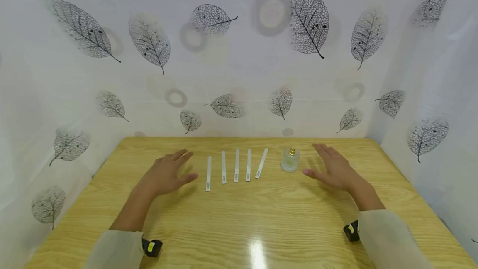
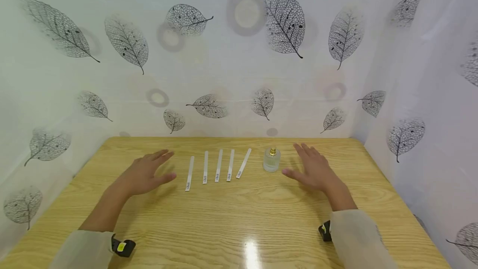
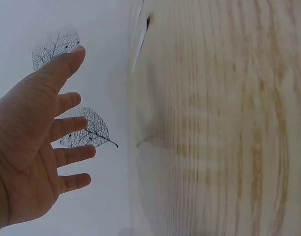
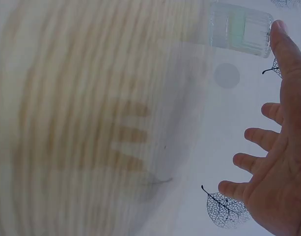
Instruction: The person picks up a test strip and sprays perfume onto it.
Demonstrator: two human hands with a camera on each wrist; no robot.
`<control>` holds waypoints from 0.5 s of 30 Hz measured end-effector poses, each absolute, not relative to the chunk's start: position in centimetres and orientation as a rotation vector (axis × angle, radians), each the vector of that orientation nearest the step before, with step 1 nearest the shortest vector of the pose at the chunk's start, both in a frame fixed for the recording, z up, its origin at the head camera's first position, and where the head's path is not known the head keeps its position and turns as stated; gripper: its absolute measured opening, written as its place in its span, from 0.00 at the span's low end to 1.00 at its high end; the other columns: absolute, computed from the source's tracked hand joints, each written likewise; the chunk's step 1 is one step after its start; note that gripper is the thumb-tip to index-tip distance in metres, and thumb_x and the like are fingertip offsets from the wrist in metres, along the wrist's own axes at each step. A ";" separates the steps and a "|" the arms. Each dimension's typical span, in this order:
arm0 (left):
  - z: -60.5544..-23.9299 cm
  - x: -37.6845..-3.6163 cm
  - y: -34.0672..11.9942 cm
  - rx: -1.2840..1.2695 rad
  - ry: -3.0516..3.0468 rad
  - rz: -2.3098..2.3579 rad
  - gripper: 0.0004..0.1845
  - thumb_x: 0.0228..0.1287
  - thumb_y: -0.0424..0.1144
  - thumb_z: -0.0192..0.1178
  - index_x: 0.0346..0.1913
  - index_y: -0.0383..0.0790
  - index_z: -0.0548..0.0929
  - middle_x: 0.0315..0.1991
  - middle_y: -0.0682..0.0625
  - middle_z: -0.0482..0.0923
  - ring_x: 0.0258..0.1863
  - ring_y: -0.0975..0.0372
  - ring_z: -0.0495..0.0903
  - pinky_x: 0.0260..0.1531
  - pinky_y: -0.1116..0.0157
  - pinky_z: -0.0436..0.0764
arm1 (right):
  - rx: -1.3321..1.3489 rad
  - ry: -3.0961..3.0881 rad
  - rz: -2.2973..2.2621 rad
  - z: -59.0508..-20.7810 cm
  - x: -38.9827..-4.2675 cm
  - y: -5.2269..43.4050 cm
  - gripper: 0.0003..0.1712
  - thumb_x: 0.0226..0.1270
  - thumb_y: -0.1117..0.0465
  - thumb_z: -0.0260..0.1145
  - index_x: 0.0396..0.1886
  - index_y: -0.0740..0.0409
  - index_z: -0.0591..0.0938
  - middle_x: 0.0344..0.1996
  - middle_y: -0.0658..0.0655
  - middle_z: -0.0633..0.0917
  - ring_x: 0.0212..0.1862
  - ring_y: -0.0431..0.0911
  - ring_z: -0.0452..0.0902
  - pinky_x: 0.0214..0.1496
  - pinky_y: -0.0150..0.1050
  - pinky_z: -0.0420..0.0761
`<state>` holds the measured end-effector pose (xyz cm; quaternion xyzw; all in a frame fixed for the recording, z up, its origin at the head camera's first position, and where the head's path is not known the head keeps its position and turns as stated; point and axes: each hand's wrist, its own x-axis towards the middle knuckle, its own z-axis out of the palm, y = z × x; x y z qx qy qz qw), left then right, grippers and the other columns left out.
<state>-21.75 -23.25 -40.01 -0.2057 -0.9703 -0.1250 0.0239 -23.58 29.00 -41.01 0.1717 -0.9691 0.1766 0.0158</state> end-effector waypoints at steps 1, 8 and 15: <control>-40.1 -21.8 -23.1 -0.644 -3.001 -0.393 0.40 0.74 0.64 0.54 0.77 0.41 0.66 0.75 0.36 0.64 0.70 0.33 0.66 0.64 0.29 0.62 | 0.547 -3.010 0.576 -41.0 -23.7 28.9 0.56 0.71 0.33 0.63 0.82 0.63 0.53 0.77 0.75 0.56 0.76 0.75 0.48 0.72 0.74 0.51; -40.4 -22.2 -22.1 -0.665 -3.053 -0.433 0.34 0.76 0.57 0.56 0.73 0.36 0.71 0.69 0.33 0.71 0.65 0.35 0.72 0.61 0.34 0.71 | 0.579 -2.999 0.680 -41.0 -24.7 27.8 0.56 0.71 0.33 0.63 0.82 0.63 0.53 0.77 0.72 0.58 0.76 0.73 0.50 0.72 0.74 0.54; -40.8 -22.6 -21.0 -0.645 -3.110 -0.455 0.31 0.76 0.54 0.57 0.71 0.36 0.73 0.67 0.32 0.72 0.65 0.37 0.73 0.58 0.38 0.76 | 0.648 -2.984 0.699 -40.8 -25.7 26.5 0.55 0.72 0.36 0.64 0.81 0.67 0.54 0.76 0.72 0.60 0.76 0.71 0.53 0.74 0.70 0.55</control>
